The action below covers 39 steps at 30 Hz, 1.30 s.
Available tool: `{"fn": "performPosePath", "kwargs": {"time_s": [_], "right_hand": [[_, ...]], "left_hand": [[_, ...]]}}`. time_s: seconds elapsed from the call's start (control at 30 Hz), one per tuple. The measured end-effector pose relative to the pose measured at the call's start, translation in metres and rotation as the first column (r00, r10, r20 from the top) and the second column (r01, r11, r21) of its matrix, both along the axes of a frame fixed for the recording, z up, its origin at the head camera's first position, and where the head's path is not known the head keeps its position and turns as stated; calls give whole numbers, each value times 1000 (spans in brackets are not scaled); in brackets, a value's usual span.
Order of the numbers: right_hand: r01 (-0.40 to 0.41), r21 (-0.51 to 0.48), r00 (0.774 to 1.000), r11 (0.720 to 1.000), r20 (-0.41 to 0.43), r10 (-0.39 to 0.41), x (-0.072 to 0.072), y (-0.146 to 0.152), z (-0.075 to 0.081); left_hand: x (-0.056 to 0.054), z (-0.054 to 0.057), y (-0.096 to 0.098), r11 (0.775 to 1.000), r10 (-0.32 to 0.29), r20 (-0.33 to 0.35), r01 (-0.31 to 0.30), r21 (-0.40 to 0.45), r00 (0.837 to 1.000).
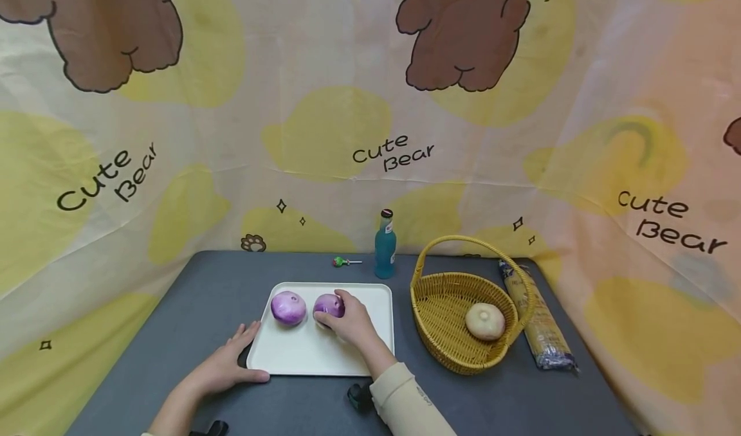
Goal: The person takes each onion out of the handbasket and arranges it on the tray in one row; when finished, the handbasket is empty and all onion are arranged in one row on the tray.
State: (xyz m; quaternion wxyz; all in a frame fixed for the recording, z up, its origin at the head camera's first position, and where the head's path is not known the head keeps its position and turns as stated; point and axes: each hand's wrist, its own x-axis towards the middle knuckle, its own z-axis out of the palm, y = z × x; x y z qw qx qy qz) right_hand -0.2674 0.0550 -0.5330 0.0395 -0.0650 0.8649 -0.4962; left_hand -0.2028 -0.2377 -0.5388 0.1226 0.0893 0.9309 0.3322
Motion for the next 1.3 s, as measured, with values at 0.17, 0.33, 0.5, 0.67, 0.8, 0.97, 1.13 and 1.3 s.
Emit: {"fn": "performPosePath", "kwargs": {"time_s": [0.17,0.33,0.5,0.67,0.8,0.97,1.13,1.3], "right_hand": [[7,-25,1000,1000,4,-7,3,3,2],[-1,-24,1000,1000,-3,0,5,9,9],[-5,-33,1000,999,-10,5,10,14,20],[10,-49,1000,999,-22,-11,16,20,31],[6,-63,999,998,-46,-9,20,25,37],[-4,-90,996,996,-84,-3,25,33,45],[11,-116,996,993,-88,-21,29,38,51],[33,-130,993,991,-108,-47,31,44,57]], "left_hand": [[-1,-1,0,1000,2,0,-2,-2,1000],[-2,-1,-1,1000,7,6,-7,-7,1000],[-2,-1,-1,1000,6,9,-6,-4,1000],[-2,-2,0,1000,11,19,-11,-4,1000],[-1,-1,0,1000,17,29,-18,3,999],[-1,-1,0,1000,22,35,-23,9,999],[-1,-2,0,1000,21,31,-21,7,999],[-2,-4,-1,1000,15,20,-15,10,1000]]}}
